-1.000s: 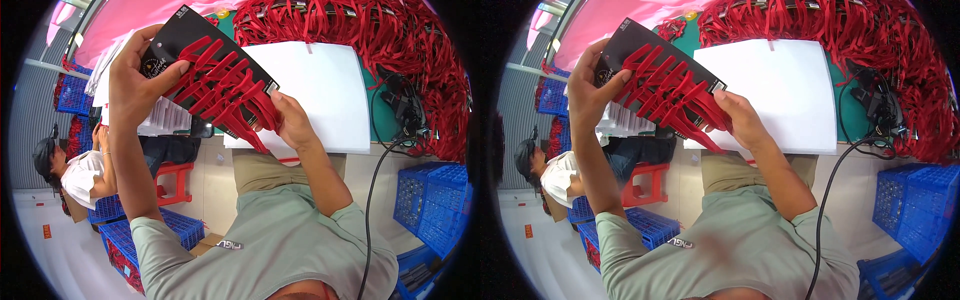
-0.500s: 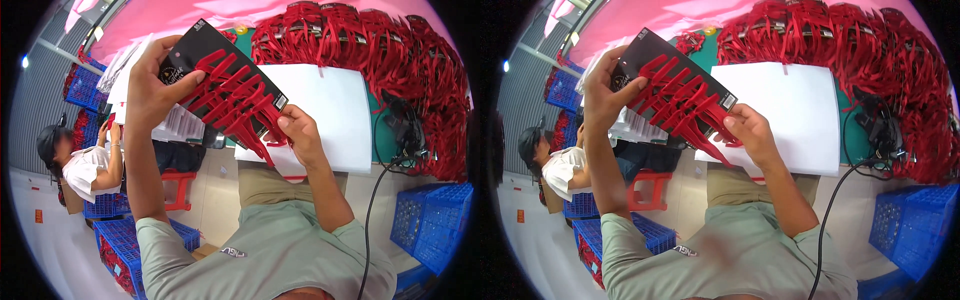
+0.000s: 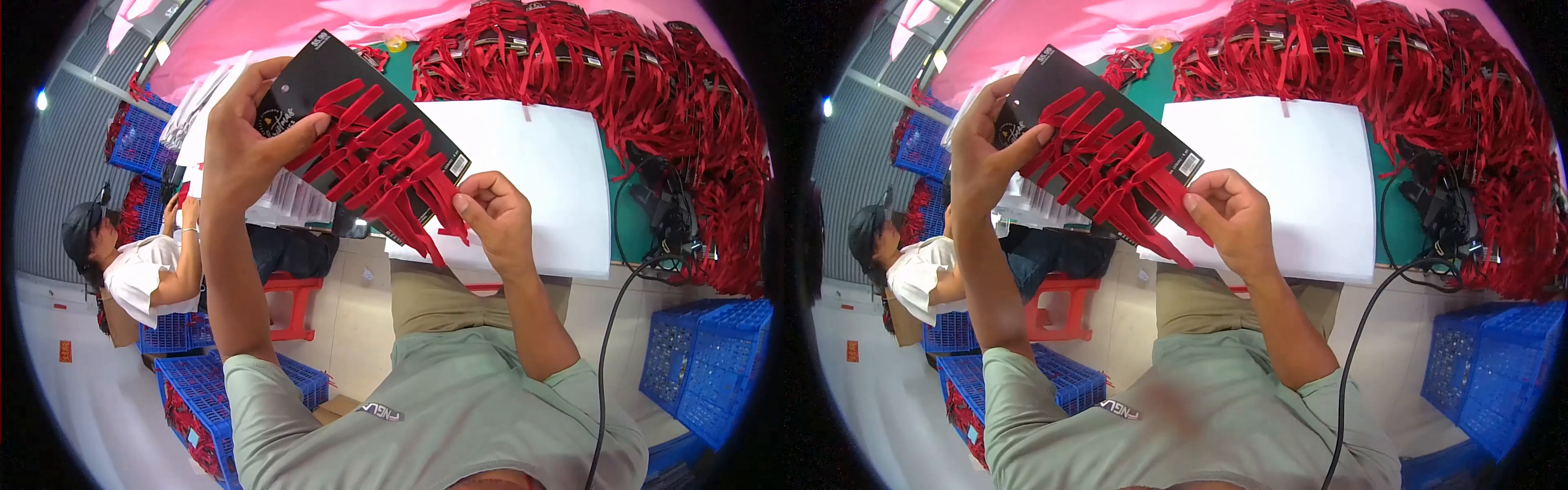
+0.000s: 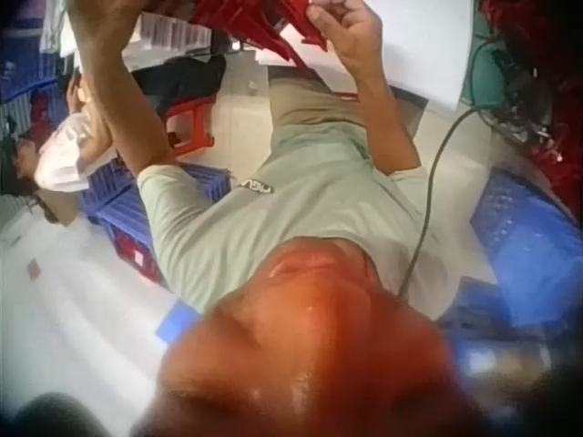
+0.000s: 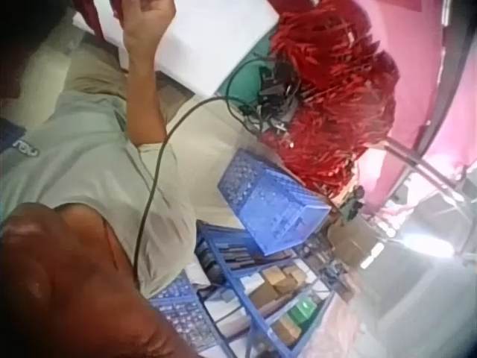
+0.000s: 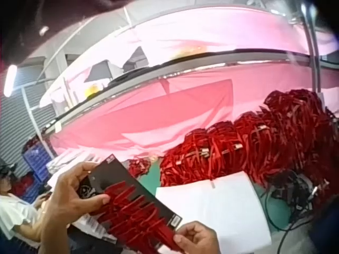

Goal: Packaging red elastic accessories by wrapping them in protective white paper and stacking them.

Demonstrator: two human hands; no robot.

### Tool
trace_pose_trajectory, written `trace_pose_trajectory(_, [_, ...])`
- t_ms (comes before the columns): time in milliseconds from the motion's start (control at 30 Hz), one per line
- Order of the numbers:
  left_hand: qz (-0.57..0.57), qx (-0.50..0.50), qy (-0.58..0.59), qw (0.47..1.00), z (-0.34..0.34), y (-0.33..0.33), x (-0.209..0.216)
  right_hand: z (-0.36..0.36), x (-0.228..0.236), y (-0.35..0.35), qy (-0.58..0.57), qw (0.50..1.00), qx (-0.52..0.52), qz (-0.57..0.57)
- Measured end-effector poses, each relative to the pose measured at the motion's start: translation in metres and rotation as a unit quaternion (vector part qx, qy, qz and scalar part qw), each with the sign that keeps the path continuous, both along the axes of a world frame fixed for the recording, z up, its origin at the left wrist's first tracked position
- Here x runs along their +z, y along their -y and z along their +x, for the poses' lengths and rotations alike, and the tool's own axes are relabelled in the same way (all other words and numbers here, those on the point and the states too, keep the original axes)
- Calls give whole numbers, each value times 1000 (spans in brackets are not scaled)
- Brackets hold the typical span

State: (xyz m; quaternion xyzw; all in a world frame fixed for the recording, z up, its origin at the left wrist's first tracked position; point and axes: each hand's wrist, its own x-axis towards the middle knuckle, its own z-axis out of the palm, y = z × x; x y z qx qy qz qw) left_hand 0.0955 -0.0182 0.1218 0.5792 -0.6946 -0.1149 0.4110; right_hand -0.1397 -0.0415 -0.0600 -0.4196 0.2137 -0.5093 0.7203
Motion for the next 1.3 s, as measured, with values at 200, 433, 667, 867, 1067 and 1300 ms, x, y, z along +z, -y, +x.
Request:
trace_pose_trajectory(200, [14, -4, -15, 1000, 3, 7, -2, 0, -2, 3, -79, 990, -70, -97])
trace_pose_trajectory(433, [15, -18, -40, 999, 1, 9, -4, 0, -8, 4, -194, 879, -290, -326])
trace_pose_trajectory(667, [24, -8, -29, 999, 3, 7, -4, 2, -18, 3, -211, 787, -389, -429])
trace_pose_trajectory(867, [16, -7, -31, 999, 2, 7, -6, 0, -24, 1, -245, 783, -350, -453])
trace_pose_trajectory(1067, [13, -2, -20, 1000, 3, 8, -5, -3, -23, -1, -143, 925, -236, -261])
trace_pose_trajectory(1300, [16, -6, -18, 1000, 1, 13, -10, -7, -13, 14, -86, 989, 109, -49])
